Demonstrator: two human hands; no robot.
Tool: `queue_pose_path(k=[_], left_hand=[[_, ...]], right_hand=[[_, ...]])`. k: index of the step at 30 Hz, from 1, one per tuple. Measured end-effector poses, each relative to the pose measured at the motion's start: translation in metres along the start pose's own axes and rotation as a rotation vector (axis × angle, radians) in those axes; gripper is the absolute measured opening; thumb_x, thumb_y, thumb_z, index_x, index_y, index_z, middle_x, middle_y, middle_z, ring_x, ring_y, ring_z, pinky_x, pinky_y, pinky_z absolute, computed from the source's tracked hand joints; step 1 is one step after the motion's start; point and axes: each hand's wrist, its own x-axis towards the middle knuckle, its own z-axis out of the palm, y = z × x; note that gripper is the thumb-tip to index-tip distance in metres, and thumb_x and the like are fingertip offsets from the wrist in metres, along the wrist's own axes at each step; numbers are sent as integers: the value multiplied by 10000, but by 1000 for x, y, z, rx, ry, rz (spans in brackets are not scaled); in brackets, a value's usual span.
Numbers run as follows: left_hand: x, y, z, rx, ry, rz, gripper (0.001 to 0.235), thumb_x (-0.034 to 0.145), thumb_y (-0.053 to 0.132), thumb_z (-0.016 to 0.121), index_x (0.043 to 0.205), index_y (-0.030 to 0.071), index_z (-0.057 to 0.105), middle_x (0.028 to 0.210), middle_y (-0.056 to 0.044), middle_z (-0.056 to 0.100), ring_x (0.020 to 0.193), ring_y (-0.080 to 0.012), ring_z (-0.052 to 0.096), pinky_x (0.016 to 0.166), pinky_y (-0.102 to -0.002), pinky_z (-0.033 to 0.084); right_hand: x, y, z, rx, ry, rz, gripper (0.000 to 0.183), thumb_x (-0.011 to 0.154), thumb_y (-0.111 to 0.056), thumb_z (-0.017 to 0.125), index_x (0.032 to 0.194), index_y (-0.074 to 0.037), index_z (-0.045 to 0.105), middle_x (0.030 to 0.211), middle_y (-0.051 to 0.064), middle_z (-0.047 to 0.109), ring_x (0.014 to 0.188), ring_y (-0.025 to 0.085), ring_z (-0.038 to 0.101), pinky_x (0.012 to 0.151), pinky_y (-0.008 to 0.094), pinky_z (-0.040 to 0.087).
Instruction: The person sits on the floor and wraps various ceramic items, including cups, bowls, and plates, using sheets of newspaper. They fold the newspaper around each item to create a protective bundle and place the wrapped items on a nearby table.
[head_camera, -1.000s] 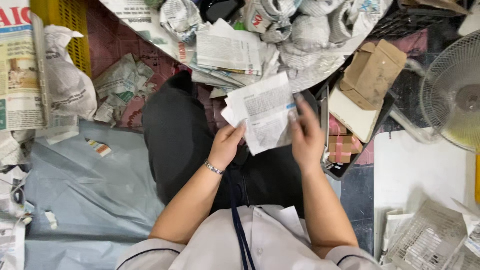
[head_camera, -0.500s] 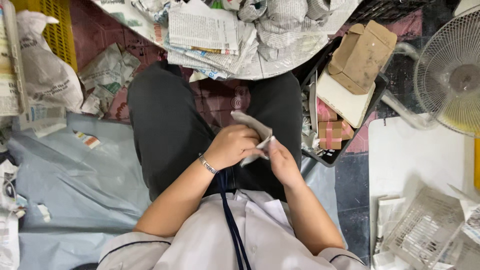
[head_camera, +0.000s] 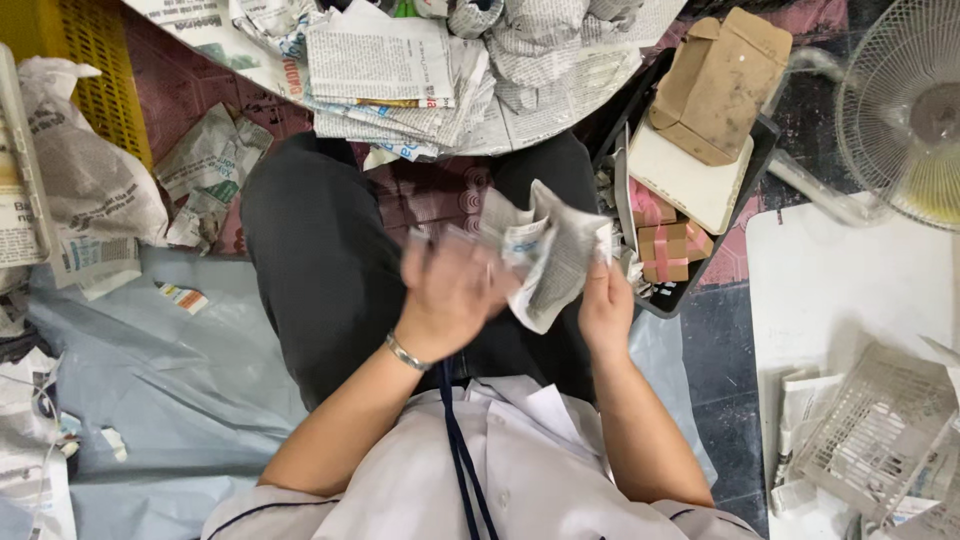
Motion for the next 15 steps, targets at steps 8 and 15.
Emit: queue_pose_path(k=[8,15], left_hand=[[31,35,-28,189,-286,242,402,991,265,536,1367,169,644,1449,-56,596,1513,-222,385,1222,-533,201],[37,60,-54,88,-460,261,355,855,220,567,1068,-3,744,1057,-179,704,1136,-363,602,1135,-539,369]], right_hand=[[5,-13,-3,155,20,43,405,1137,-321,480,1145,29,683,915,-5,606,824,94,493,727,258,414],[27,-27,-6,424,150,23,408,1112,-305,418,1247,17,628,1151,24,676,1032,96,605,916,257,482]])
